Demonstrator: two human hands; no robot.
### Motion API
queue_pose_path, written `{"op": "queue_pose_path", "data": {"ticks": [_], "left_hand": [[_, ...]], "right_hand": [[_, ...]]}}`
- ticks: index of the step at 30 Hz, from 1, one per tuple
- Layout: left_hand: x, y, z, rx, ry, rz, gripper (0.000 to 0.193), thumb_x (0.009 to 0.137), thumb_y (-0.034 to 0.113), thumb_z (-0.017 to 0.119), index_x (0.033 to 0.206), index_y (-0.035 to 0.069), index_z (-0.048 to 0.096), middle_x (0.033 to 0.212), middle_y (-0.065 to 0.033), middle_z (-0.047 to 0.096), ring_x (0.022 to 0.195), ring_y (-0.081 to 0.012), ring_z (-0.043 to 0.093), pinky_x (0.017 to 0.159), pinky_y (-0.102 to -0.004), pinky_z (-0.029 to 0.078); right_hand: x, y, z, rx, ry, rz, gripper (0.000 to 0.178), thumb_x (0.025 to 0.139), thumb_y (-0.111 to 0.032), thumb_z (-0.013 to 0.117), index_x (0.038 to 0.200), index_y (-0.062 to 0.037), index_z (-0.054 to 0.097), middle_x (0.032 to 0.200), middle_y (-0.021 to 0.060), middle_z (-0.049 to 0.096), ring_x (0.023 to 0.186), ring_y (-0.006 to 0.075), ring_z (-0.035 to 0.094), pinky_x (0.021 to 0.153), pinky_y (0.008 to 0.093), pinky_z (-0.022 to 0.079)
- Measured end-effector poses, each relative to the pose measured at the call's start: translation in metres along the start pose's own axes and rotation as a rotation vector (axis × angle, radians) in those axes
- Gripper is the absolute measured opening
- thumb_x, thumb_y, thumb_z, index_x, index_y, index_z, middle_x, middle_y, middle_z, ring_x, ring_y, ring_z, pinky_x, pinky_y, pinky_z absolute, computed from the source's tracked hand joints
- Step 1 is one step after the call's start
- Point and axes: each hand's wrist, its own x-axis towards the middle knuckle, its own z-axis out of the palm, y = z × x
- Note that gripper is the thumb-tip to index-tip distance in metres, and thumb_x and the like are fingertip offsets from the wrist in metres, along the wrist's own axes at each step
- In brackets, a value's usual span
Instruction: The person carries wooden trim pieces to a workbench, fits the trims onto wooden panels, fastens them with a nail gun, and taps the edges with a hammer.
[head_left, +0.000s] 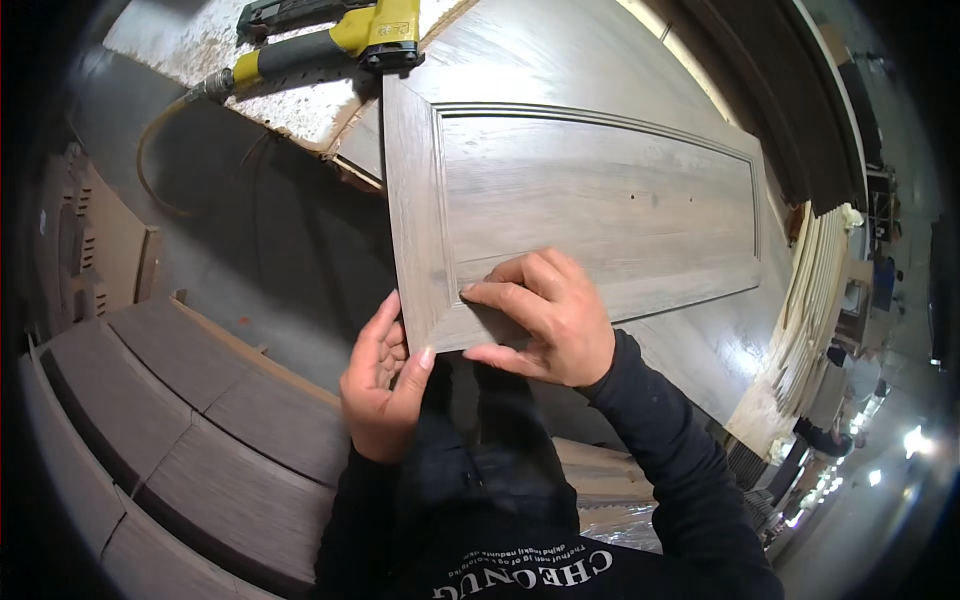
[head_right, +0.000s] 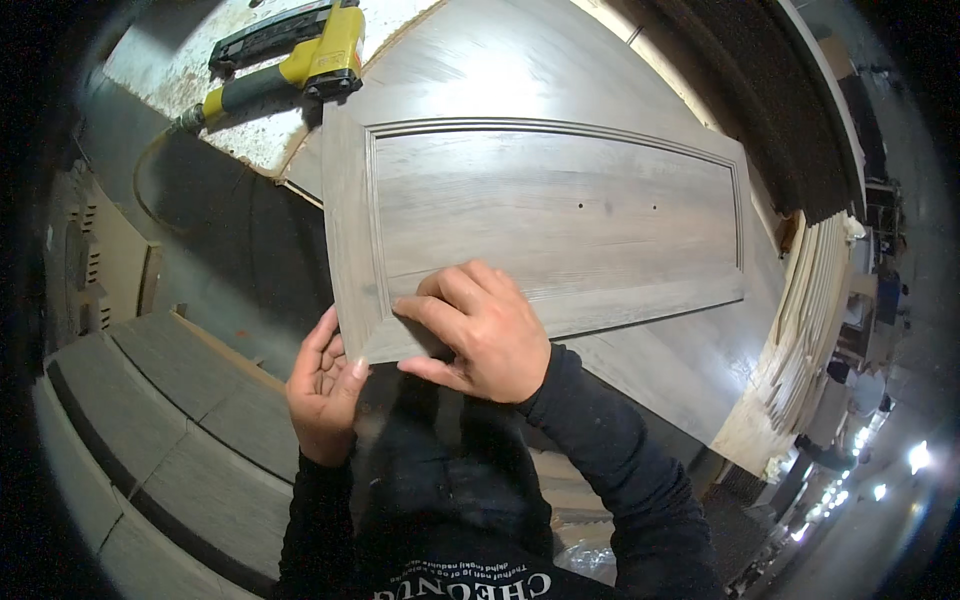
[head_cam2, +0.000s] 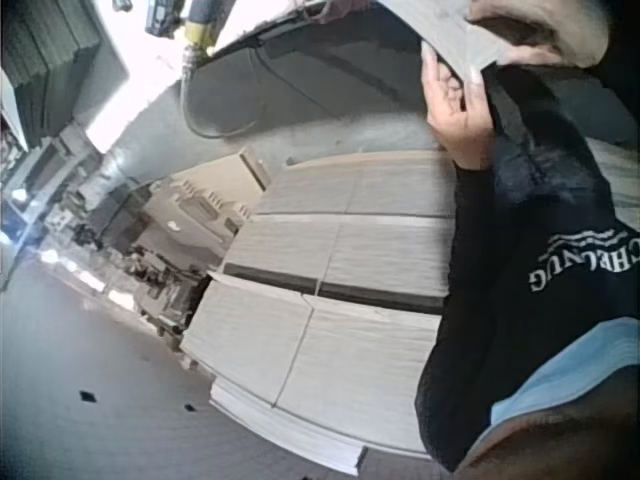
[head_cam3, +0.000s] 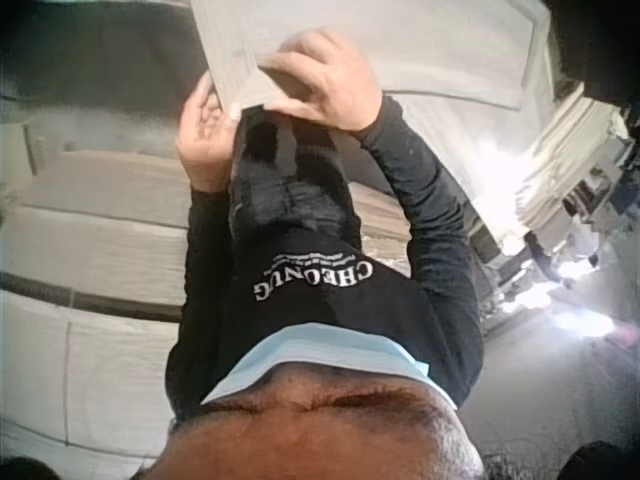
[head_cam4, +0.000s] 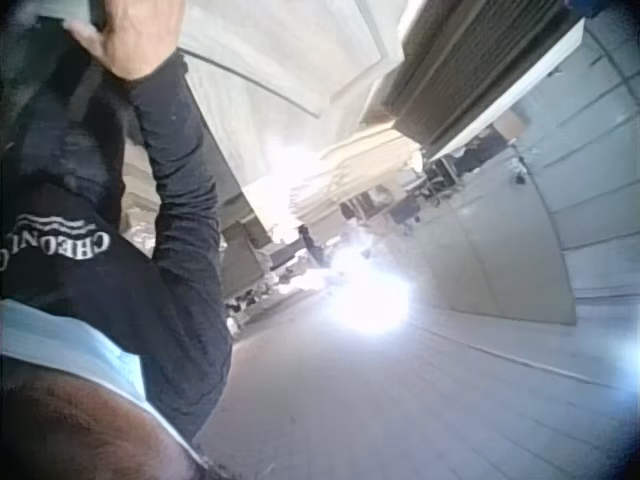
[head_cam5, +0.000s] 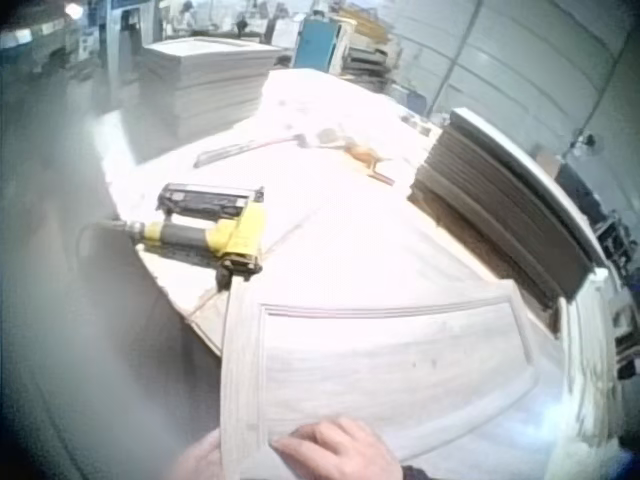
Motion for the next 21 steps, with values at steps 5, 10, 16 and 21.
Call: {"op": "queue_pose_path", "data": {"ticks": [5, 10, 16, 21], "left_hand": [[-0.006, -0.004, 0.006, 0.206, -0.02, 0.008, 0.057, 0.087, -0.005, 0.051, 0.138, -0.013, 0.027, 0.131, -0.027, 0.047, 0.117, -0.0246, 0.052, 0.099, -0.0323, 0.041], [-0.012, -0.008, 0.017, 0.251, 0.038, -0.008, 0.056, 0.088, -0.007, 0.05, 0.139, -0.011, 0.029, 0.135, -0.0234, 0.045, 0.119, -0.0227, 0.05, 0.1, -0.0311, 0.04], [-0.014, -0.014, 0.018, 0.196, 0.07, 0.051, 0.056, 0.088, -0.005, 0.053, 0.14, -0.008, 0.03, 0.132, -0.0219, 0.048, 0.117, -0.0224, 0.051, 0.098, -0.0314, 0.041], [-0.022, -0.034, 0.03, -0.114, 0.177, 0.135, 0.044, 0.088, -0.008, 0.054, 0.13, -0.005, 0.041, 0.126, -0.0216, 0.053, 0.114, -0.0226, 0.054, 0.095, -0.0334, 0.044]], "right_hand": [[0.0, 0.004, 0.003, 0.039, 0.006, -0.029, 0.043, 0.07, -0.033, 0.075, 0.102, -0.007, 0.064, 0.089, 0.0062, 0.056, 0.084, 0.025, 0.053, 0.073, 0.0349, 0.043], [0.001, 0.005, 0.001, 0.023, 0.013, -0.052, 0.047, 0.064, -0.03, 0.081, 0.102, -0.006, 0.066, 0.087, 0.0064, 0.059, 0.077, 0.0235, 0.054, 0.07, 0.0333, 0.043], [0.002, 0.001, 0.002, -0.02, -0.038, -0.049, 0.042, 0.07, -0.033, 0.075, 0.101, -0.0072, 0.064, 0.091, 0.0057, 0.057, 0.083, 0.024, 0.053, 0.073, 0.0347, 0.043], [0.003, 0.001, 0.002, -0.073, -0.086, -0.062, 0.041, 0.07, -0.033, 0.074, 0.101, -0.0074, 0.064, 0.091, 0.0056, 0.058, 0.083, 0.0241, 0.054, 0.073, 0.0353, 0.043]]}}
